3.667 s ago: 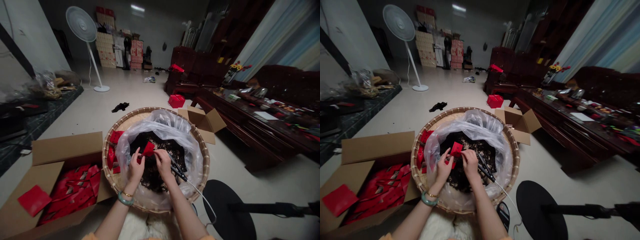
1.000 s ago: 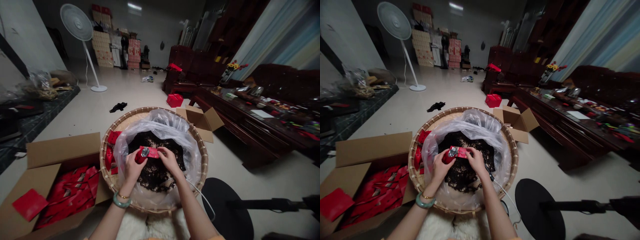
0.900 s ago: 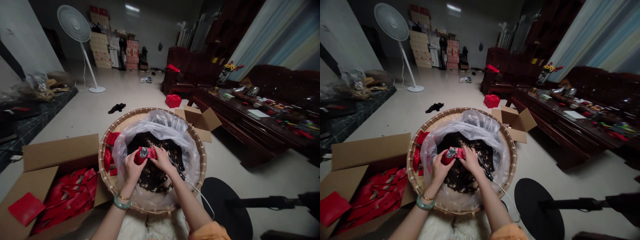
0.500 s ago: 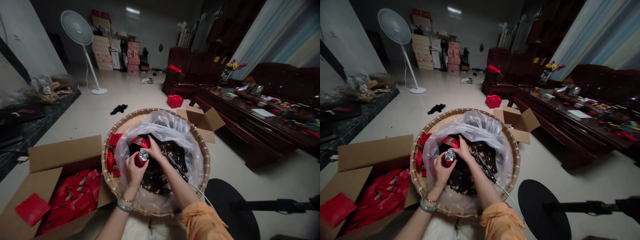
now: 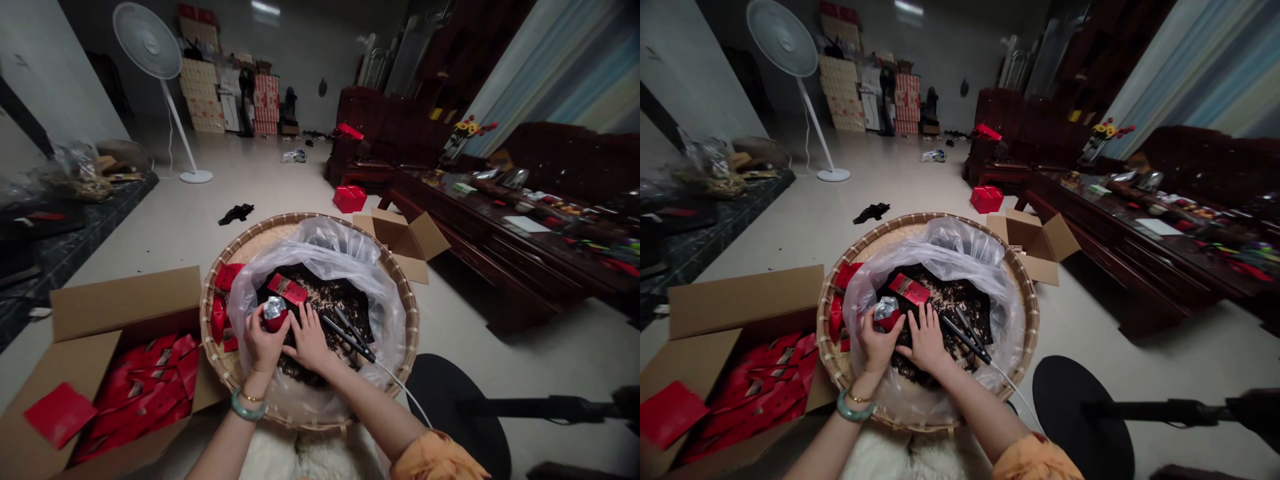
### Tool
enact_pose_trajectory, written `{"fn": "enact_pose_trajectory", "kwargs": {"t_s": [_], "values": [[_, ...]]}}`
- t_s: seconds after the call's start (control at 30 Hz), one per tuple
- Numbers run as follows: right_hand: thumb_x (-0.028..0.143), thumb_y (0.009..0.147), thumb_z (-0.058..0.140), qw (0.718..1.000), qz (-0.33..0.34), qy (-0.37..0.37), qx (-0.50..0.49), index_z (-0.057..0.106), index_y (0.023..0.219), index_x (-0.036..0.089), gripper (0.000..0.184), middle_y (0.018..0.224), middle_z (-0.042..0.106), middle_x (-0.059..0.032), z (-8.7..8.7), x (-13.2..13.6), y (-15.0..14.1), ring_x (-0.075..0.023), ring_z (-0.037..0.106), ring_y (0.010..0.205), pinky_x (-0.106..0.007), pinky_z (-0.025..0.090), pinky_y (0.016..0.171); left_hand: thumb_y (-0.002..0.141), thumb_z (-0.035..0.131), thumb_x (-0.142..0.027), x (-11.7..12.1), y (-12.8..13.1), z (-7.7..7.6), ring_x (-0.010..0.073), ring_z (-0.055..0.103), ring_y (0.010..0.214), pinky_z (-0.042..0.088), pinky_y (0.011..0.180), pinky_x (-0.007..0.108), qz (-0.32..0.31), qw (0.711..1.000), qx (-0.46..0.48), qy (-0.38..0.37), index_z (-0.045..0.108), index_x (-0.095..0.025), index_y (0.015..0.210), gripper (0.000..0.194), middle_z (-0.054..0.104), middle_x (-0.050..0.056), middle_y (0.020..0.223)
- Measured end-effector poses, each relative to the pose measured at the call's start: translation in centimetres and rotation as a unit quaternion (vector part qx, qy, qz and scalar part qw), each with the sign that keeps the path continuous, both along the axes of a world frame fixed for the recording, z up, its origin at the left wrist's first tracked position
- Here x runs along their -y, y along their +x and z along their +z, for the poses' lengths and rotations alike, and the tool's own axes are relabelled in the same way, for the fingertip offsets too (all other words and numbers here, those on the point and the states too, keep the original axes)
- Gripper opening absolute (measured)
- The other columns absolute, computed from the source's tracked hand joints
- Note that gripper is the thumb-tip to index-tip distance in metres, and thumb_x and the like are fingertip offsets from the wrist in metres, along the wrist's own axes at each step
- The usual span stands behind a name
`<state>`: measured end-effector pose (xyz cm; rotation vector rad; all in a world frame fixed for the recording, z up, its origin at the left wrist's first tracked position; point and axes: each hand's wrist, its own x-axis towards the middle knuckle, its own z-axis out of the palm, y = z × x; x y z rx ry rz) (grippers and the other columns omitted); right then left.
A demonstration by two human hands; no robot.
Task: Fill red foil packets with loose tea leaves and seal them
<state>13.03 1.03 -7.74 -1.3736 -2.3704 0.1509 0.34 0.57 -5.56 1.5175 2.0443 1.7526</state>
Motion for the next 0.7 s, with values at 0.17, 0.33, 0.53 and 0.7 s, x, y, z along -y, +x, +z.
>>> {"fn": "enact_pose_trajectory", "kwargs": {"t_s": [0.17,0.33,0.53,0.7], "values": [[0.055,0.071,0.063,0.998,-0.033,-0.01,0.053,0.031,0.141,0.016,0.087,0.151,0.014,-0.021,0.8,-2.2,-1.6,-0.0399,0.01,0.137,-0.059,0.013,0.105,0.065,0.068,-0.051,0.0,-0.3,-0.5,0.0275,0.057,0.094,0.047,0.084,0.042,0.009,0.999,0.021,0.028,0.055,-0.012,0.107,0.058,0.06,0.013,0.096],[0.059,0.073,0.057,0.997,0.04,-0.008,0.07,0.036,0.139,0.018,0.08,0.152,0.011,-0.0167,0.7,-1.1,-1.9,-0.0374,0.01,0.137,-0.053,0.012,0.106,0.066,0.068,-0.05,0.1,-0.4,-0.3,0.026,0.059,0.091,0.048,0.083,0.041,0.006,0.999,0.042,0.024,0.056,-0.013,0.107,0.056,0.06,0.012,0.095],[0.056,0.078,0.052,0.994,0.065,-0.023,0.079,0.039,0.137,0.015,0.073,0.141,0.034,-0.0198,-0.3,-0.2,-1.4,-0.0355,0.029,0.127,-0.049,0.021,0.103,0.066,0.068,-0.049,0.1,-0.3,-0.4,0.0258,0.058,0.091,0.048,0.082,0.041,0.007,0.999,0.043,0.018,0.056,-0.014,0.108,0.056,0.061,0.011,0.095],[0.052,0.08,0.052,0.996,0.051,0.029,0.073,0.053,0.123,0.017,0.056,0.142,0.034,-0.0162,-0.1,-2.0,-2.0,-0.0362,0.03,0.123,-0.05,0.026,0.098,0.067,0.068,-0.049,0.0,-0.4,-0.5,0.0253,0.058,0.088,0.048,0.081,0.04,0.0,0.999,0.02,0.03,0.057,-0.013,0.105,0.053,0.061,0.011,0.093]]}}
